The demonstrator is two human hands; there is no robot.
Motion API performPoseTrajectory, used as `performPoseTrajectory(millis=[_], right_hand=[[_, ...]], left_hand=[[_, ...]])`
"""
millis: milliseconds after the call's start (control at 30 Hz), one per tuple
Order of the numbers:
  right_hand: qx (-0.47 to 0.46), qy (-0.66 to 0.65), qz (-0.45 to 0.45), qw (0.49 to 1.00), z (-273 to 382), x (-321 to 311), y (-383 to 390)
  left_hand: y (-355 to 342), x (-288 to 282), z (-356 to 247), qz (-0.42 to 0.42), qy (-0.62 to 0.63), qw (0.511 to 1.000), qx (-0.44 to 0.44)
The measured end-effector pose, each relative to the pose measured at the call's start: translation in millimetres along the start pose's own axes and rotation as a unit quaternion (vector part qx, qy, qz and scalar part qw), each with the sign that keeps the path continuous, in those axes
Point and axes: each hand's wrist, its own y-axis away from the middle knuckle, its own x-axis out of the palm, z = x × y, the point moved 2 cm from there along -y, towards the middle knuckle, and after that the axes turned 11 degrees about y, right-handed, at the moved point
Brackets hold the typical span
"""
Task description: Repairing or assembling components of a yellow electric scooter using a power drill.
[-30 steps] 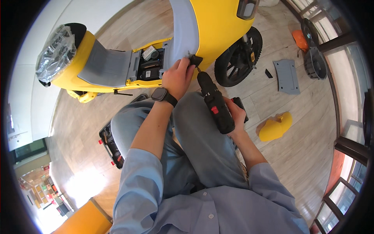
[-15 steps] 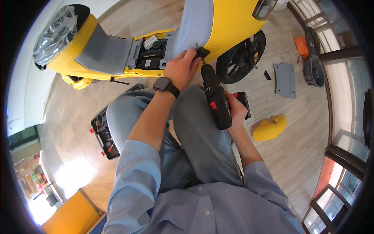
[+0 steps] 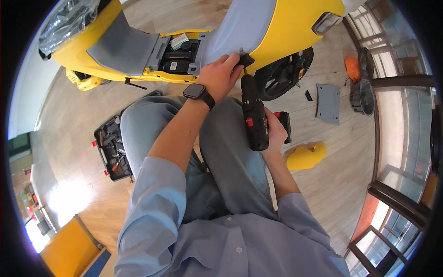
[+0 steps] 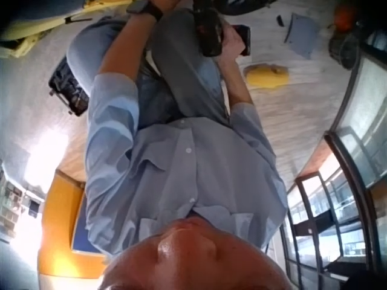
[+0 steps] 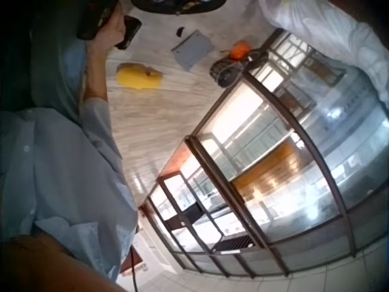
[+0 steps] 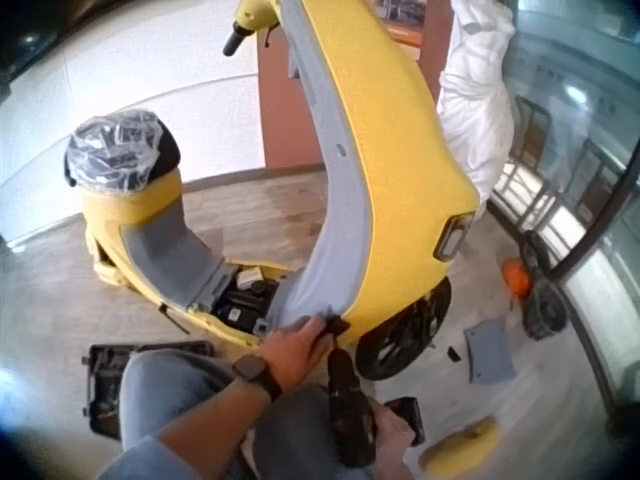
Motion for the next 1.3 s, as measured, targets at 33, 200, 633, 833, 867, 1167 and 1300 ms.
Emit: performPoseTrajectory(millis=[33,200,633,833,867,1167,1300], right_hand=[[-0.007,0.003,0.004,1.0,-0.3,1.1,0.7],[0.009,0.07,0.006,0.997,-2.9,4.1,2.2],[0.044,0.043,0.043,0.997,5.8,3.7,-1.4],[0.068,0.008,0.051,0.996,-12.1,10.9,7.4],[0.087,-0.006,0.059,0.994,-14.4,11.6,8.6],[0.102,-0.012,0.065,0.993,-21.3,11.6,14.0],[0.106,-0.023,0.061,0.992,-21.7,9.6,15.2]], left_hand=[[-0.6,0.0,0.5,0.006,0.005,1.0,-0.001],[2.6,-2.4,2.5,0.014,0.03,0.999,-0.007],[6.6,4.6,3.2,-0.016,0.014,1.0,-0.023],[5.9,5.9,4.1,-0.009,0.005,1.0,-0.017],[5.9,6.0,4.0,-0.006,0.006,1.0,-0.015],[4.8,6.1,4.3,-0.01,0.008,1.0,-0.015],[3.7,6.7,3.1,-0.014,0.005,1.0,-0.016]])
